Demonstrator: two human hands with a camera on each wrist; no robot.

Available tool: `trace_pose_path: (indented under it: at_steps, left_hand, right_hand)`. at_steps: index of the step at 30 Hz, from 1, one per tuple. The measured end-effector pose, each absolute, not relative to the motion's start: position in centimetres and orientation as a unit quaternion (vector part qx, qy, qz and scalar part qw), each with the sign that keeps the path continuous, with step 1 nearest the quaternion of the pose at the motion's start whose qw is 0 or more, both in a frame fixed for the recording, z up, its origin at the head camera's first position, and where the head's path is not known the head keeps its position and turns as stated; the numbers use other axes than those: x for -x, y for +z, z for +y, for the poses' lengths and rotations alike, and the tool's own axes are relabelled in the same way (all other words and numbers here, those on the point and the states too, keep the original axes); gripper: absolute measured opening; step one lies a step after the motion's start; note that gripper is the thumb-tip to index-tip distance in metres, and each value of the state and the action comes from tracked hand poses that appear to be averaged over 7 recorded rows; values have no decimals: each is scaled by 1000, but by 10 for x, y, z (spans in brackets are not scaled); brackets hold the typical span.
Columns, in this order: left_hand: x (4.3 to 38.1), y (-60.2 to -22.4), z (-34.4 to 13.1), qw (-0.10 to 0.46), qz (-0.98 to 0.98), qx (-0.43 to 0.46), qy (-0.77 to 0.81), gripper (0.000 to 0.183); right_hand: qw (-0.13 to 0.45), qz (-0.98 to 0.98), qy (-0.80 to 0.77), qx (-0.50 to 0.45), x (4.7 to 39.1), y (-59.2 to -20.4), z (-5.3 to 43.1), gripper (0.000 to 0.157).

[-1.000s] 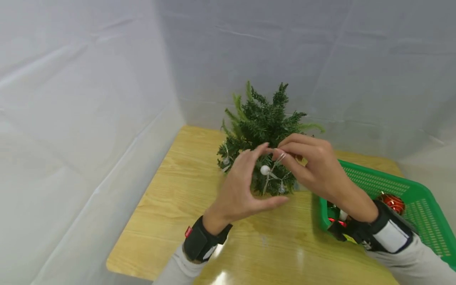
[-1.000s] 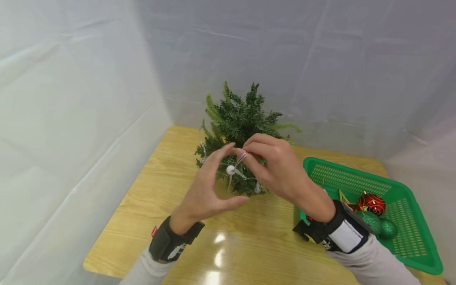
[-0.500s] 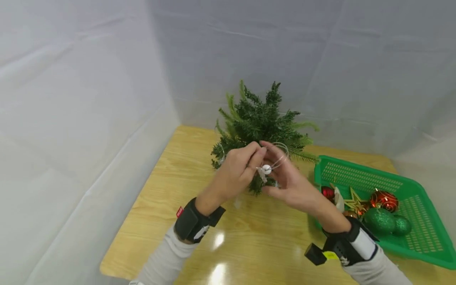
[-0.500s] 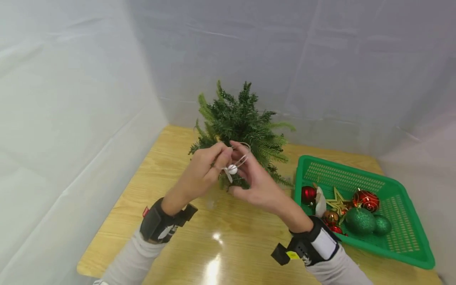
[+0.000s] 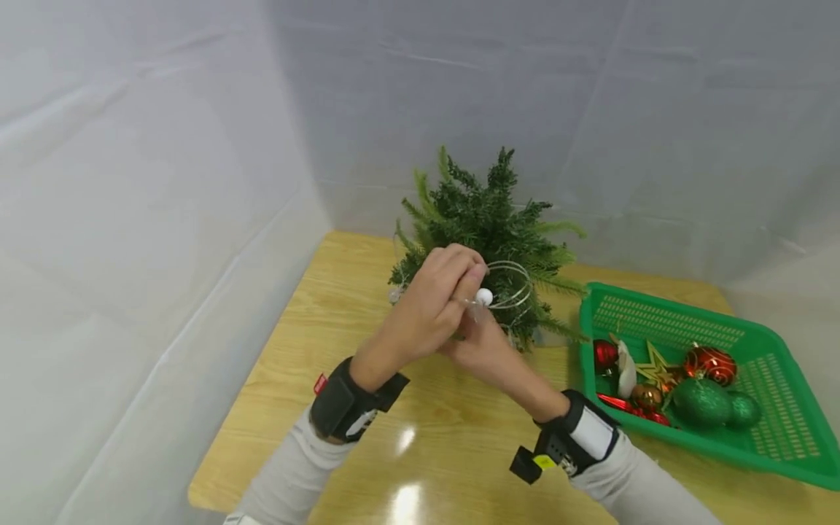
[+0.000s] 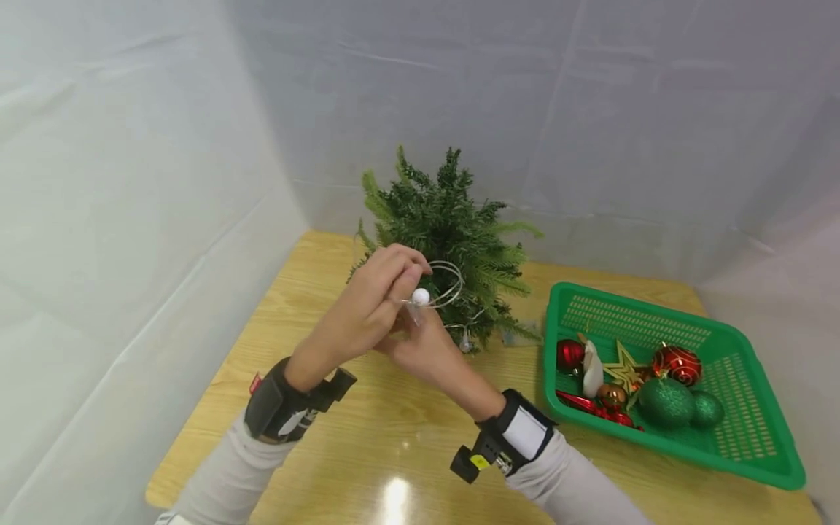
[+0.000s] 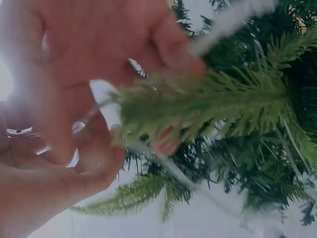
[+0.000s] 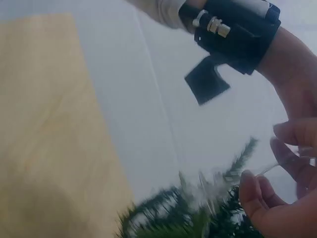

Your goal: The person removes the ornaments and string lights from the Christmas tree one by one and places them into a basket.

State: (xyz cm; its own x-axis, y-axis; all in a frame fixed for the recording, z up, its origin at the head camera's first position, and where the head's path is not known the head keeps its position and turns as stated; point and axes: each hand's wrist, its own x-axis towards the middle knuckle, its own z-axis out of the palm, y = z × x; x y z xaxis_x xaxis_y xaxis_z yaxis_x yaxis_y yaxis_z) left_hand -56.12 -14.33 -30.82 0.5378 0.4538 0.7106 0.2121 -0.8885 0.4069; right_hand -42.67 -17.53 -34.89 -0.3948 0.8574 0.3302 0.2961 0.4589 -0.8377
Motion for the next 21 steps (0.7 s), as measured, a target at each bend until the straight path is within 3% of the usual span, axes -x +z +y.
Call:
trace_pose_path:
  at_steps: [3,6,13,16,21]
  left_hand:
    - [569,-311,-141,129,207,-860,449,24]
    - [580,-316,-135,86,230,-851,464,22]
    - [593,-333,-132,-109,312,-832,445,12]
    - [585,-337,-139,-179,379,-823,384,12]
    - [573,-339,-153,-176,455,-818,306,29]
  right_hand:
    - [401,-771,287,403,423,-345,-177,30]
    - [413,-770,280,398,418,-337,-177,27]
    - [471,-656,466,361,415,-323,-173,24]
    - [464,-609,525,371,419,-321,-170,29]
    - [398,-627,508,436,426,-317,-168,34]
